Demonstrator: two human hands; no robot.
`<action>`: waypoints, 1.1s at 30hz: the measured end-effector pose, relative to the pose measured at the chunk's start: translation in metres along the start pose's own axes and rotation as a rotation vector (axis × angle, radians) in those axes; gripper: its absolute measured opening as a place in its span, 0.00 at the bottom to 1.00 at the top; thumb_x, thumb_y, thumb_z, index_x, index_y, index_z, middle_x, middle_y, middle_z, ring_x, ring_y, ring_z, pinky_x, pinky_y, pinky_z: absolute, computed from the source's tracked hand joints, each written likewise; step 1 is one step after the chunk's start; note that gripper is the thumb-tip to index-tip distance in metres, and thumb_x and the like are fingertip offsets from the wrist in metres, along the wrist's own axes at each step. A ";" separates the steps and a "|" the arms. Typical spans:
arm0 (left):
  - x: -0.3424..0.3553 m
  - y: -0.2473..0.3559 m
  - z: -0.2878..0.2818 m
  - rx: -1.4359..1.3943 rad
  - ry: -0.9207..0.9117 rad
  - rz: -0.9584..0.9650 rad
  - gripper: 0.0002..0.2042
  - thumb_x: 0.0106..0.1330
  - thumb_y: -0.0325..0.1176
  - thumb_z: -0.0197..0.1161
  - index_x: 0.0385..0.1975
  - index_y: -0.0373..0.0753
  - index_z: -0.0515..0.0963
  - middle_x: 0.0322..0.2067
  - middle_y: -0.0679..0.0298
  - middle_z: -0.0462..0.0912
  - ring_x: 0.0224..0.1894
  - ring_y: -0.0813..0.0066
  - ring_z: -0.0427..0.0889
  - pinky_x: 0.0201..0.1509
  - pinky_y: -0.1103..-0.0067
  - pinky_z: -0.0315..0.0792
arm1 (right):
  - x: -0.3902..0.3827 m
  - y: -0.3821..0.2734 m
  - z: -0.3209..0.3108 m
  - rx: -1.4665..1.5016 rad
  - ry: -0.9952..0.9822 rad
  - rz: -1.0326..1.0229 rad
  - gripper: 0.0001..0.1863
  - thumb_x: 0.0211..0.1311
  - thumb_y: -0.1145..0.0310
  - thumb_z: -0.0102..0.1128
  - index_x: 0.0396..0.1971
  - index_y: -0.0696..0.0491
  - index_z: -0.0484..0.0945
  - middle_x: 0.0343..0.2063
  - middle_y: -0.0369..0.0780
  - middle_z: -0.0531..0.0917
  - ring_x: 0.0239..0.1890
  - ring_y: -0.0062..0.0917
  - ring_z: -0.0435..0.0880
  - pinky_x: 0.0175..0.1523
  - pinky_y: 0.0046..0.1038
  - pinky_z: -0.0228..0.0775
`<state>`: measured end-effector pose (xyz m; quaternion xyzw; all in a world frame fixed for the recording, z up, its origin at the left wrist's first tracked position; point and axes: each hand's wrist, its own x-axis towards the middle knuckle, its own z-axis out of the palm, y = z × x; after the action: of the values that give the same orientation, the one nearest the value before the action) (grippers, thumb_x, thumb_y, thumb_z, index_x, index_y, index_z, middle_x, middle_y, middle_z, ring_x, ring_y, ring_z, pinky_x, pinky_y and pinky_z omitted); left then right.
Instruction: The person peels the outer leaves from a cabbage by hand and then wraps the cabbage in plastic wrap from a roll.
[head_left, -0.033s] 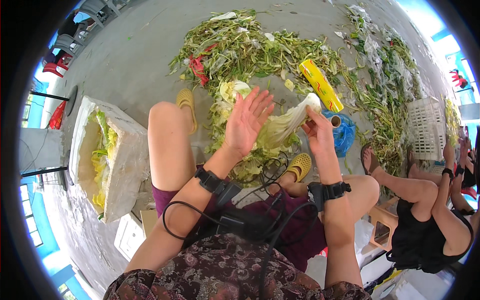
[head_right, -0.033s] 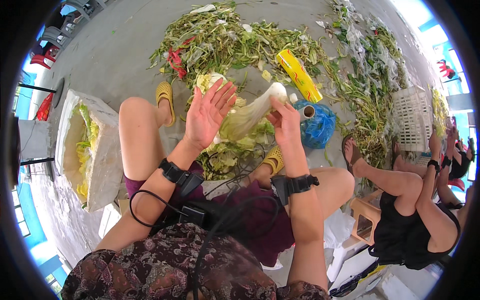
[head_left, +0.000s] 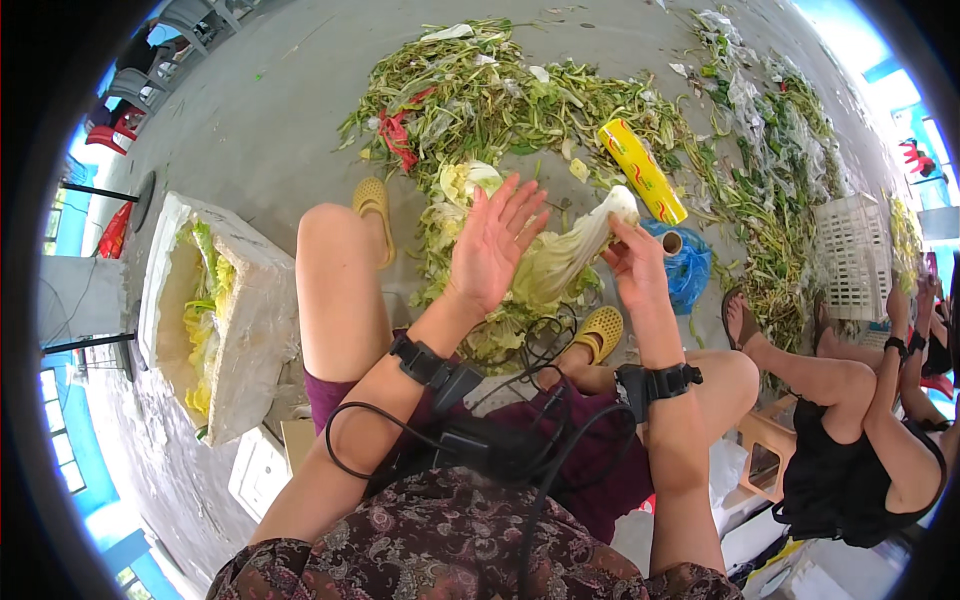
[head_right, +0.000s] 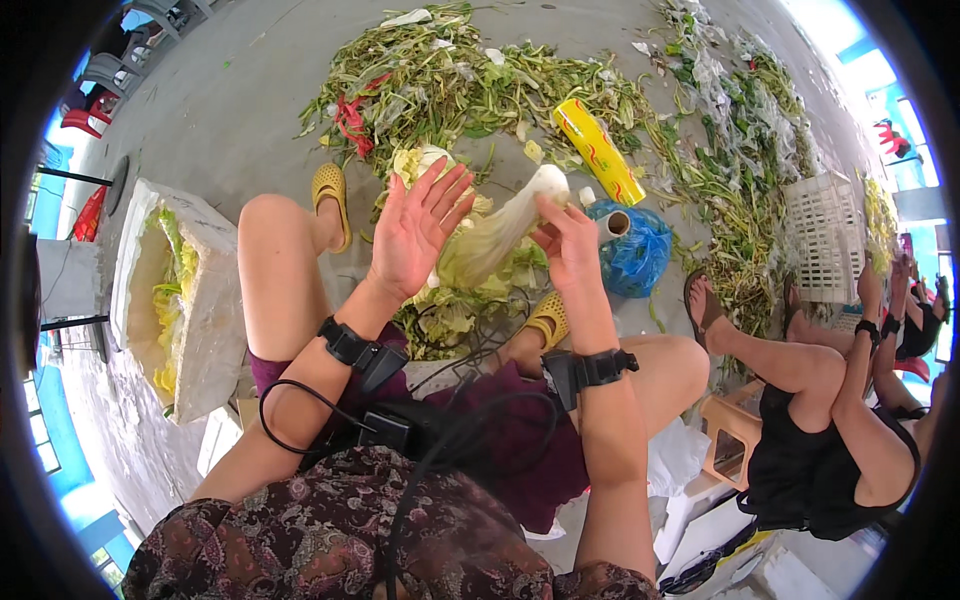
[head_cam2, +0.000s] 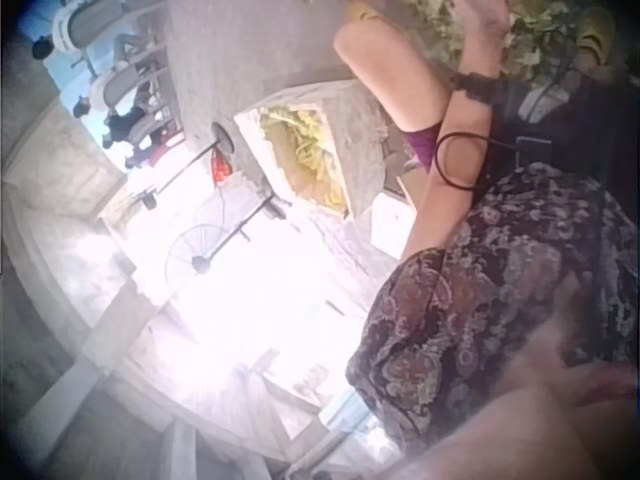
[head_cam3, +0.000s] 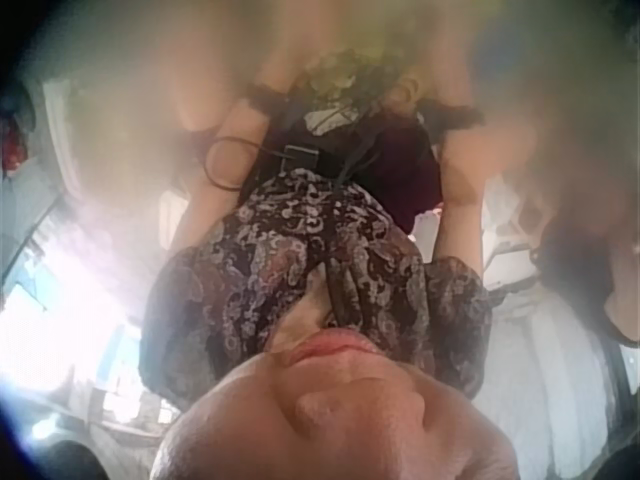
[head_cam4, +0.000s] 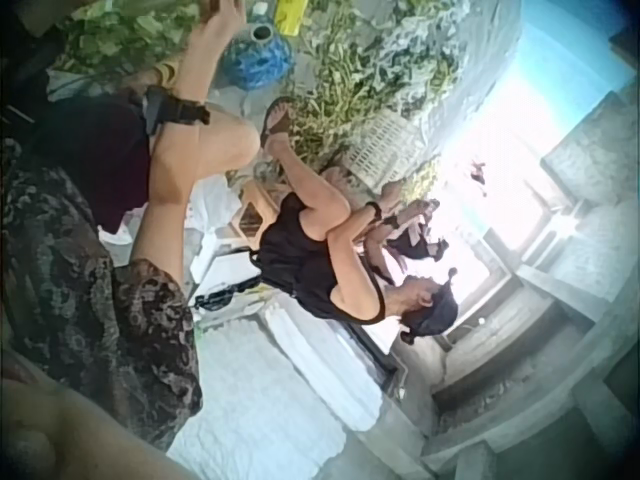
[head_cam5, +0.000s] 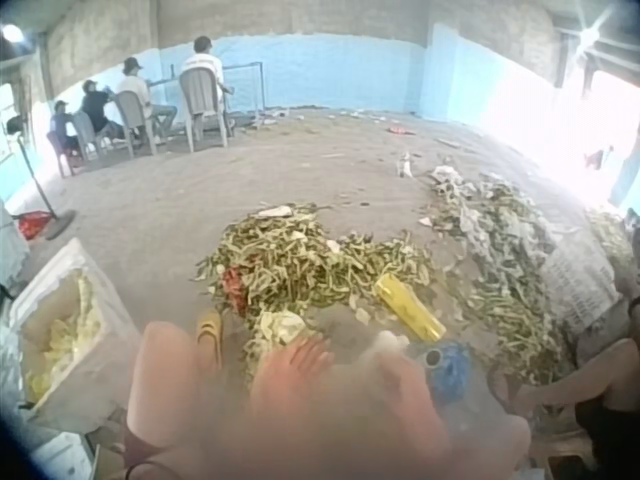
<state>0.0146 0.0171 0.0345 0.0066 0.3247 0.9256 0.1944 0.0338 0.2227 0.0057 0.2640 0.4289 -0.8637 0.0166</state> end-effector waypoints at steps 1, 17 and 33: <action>0.000 -0.001 -0.001 0.000 -0.001 0.000 0.33 0.70 0.56 0.32 0.64 0.34 0.49 0.63 0.54 0.56 0.65 0.65 0.56 0.68 0.70 0.53 | -0.001 0.001 0.002 -0.055 -0.042 0.003 0.11 0.53 0.72 0.64 0.36 0.56 0.77 0.30 0.33 0.80 0.28 0.16 0.79 0.32 0.19 0.72; -0.008 -0.009 0.005 0.740 -0.161 -0.021 0.36 0.65 0.63 0.35 0.67 0.46 0.47 0.65 0.63 0.52 0.67 0.66 0.52 0.65 0.59 0.49 | -0.015 0.007 0.022 -0.322 -0.072 -0.306 0.16 0.51 0.77 0.65 0.41 0.63 0.76 0.33 0.36 0.81 0.32 0.17 0.79 0.38 0.19 0.73; -0.003 0.005 -0.001 -0.133 0.081 -0.121 0.38 0.67 0.60 0.36 0.62 0.29 0.50 0.60 0.45 0.58 0.62 0.55 0.60 0.65 0.59 0.58 | -0.006 -0.001 0.006 -0.682 0.180 -0.709 0.16 0.47 0.75 0.68 0.37 0.63 0.76 0.33 0.38 0.82 0.35 0.16 0.79 0.39 0.19 0.72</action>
<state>0.0150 0.0118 0.0377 -0.0632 0.2697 0.9313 0.2367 0.0359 0.2177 0.0124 0.1549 0.7501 -0.6006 -0.2294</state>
